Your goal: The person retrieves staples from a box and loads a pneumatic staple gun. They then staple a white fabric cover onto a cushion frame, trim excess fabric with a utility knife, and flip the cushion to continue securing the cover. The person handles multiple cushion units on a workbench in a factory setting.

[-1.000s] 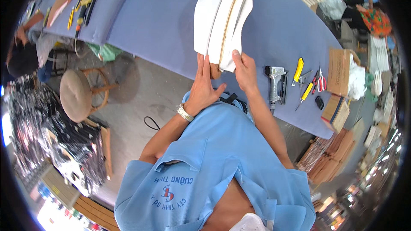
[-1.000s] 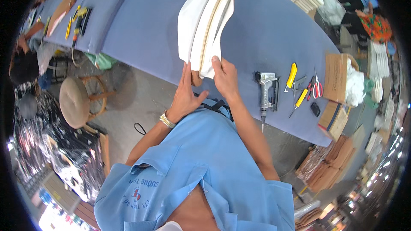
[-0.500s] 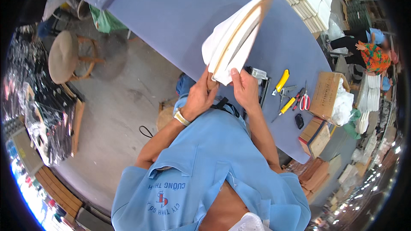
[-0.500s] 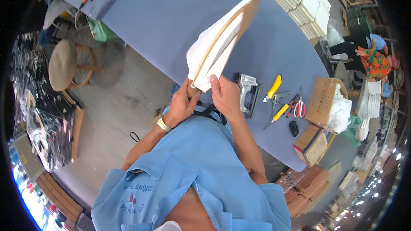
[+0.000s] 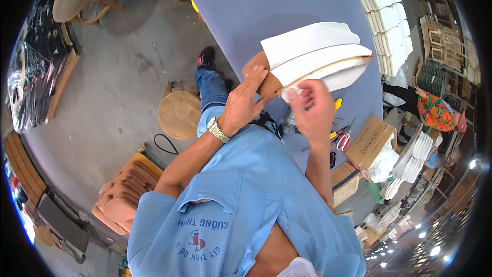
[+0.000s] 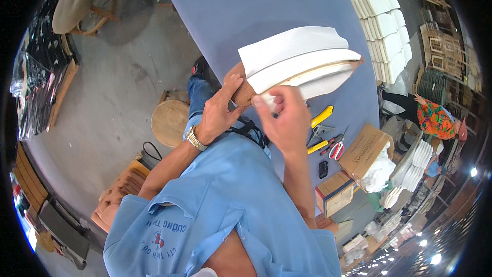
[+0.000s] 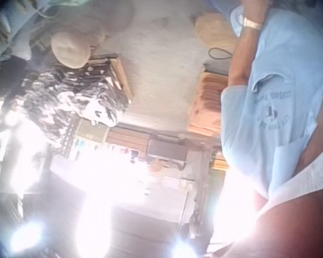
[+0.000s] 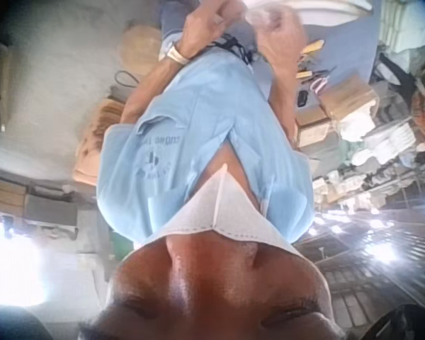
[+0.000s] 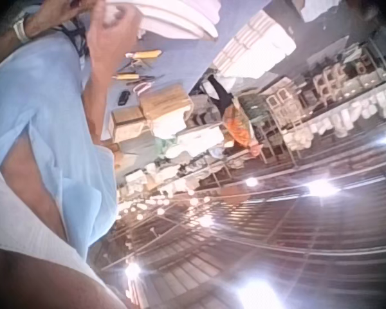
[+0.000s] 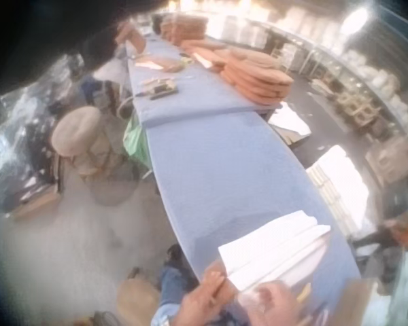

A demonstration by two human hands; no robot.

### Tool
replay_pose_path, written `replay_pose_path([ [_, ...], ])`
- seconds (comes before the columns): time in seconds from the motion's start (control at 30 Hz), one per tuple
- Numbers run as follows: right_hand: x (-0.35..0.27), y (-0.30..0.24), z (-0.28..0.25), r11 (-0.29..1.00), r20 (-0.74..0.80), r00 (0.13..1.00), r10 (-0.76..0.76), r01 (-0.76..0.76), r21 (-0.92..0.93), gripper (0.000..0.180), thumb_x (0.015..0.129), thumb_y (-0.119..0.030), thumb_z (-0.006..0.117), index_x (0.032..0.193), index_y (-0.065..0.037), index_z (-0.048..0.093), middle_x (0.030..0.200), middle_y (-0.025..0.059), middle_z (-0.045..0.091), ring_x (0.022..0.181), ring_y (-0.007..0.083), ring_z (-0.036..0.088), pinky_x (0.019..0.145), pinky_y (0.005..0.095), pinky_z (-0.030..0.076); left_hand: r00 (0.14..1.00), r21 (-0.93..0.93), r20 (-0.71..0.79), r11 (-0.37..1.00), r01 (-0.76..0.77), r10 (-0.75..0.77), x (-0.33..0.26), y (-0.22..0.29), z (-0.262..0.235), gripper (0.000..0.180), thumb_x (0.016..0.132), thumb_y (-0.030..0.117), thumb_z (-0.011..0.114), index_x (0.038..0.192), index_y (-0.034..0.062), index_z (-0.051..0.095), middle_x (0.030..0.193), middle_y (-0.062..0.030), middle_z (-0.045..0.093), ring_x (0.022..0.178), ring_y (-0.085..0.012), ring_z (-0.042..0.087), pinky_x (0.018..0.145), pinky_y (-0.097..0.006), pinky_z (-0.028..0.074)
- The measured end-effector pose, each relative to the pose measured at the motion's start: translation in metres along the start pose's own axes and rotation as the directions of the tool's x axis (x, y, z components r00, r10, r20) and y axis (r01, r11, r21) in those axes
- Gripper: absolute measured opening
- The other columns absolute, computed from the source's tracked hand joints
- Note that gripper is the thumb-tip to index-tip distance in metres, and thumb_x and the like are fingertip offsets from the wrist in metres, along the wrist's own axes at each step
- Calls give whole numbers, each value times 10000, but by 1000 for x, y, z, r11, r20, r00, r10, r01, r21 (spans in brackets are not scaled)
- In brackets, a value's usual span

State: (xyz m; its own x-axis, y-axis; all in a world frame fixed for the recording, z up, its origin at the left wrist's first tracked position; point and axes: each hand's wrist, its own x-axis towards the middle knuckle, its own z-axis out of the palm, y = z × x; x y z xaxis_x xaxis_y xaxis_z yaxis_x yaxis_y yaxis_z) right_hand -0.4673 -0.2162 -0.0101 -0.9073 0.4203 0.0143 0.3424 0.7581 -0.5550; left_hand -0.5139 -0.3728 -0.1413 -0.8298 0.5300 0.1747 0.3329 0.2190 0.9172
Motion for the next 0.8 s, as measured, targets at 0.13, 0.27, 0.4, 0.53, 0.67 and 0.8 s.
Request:
replay_pose_path([
  [0.13, -10, 3, 25, 966, 223, 963, 149, -94, -241, 382, 844, -373, 840, 830, -53, 632, 611, 39, 550, 539, 157, 515, 524, 336, 428, 999, -9, -11, 999, 44, -45, -11, -8, 2, 725, 763, 88, 848, 1407, -12, 530, 1452, -206, 565, 1395, -322, 509, 1137, -411, 469],
  [0.27, -17, 17, 35, 986, 232, 963, 134, -107, -125, 362, 913, -327, 781, 764, -48, 605, 558, 33, 519, 500, 138, 480, 506, 318, 401, 998, -9, -12, 998, 55, -55, -16, -10, 0, 707, 756, 83, 848, 1390, -11, 550, 1448, -203, 569, 1389, -326, 515, 1132, -414, 473],
  [0.4, -18, 23, 49, 988, 153, 986, 68, -87, 124, 313, 967, -226, 710, 759, -33, 580, 619, 79, 572, 536, 200, 532, 536, 341, 438, 995, 58, -101, 998, -18, 24, -7, -6, 3, 739, 696, 36, 857, 1383, 22, 585, 1439, -177, 591, 1321, -340, 584, 1045, -398, 537],
  [0.53, -15, 35, 68, 909, 15, 1000, 22, -27, 417, 279, 961, -187, 713, 772, -28, 581, 644, 86, 580, 552, 212, 539, 559, 337, 456, 994, 170, -89, 984, -51, 67, 5, 4, -2, 685, 713, 48, 845, 1358, 36, 612, 1412, -145, 616, 1294, -330, 606, 1009, -397, 553],
  [0.67, -8, 20, 68, 946, -50, 999, -9, 25, 325, 264, 969, -196, 722, 816, -17, 601, 601, 57, 573, 540, 108, 523, 531, 284, 437, 998, 179, -28, 983, -43, 48, 14, 7, -10, 615, 738, 55, 827, 1321, 40, 635, 1388, -124, 633, 1279, -307, 618, 978, -397, 566],
  [0.8, 5, 7, 62, 978, 55, 998, 3, -14, 208, 272, 943, -213, 738, 796, -38, 591, 650, 77, 593, 564, 191, 566, 558, 335, 470, 991, 155, -45, 981, -119, 127, 25, 2, -17, 595, 739, 21, 813, 1312, 58, 657, 1371, -125, 649, 1232, -300, 650, 936, -388, 585],
])
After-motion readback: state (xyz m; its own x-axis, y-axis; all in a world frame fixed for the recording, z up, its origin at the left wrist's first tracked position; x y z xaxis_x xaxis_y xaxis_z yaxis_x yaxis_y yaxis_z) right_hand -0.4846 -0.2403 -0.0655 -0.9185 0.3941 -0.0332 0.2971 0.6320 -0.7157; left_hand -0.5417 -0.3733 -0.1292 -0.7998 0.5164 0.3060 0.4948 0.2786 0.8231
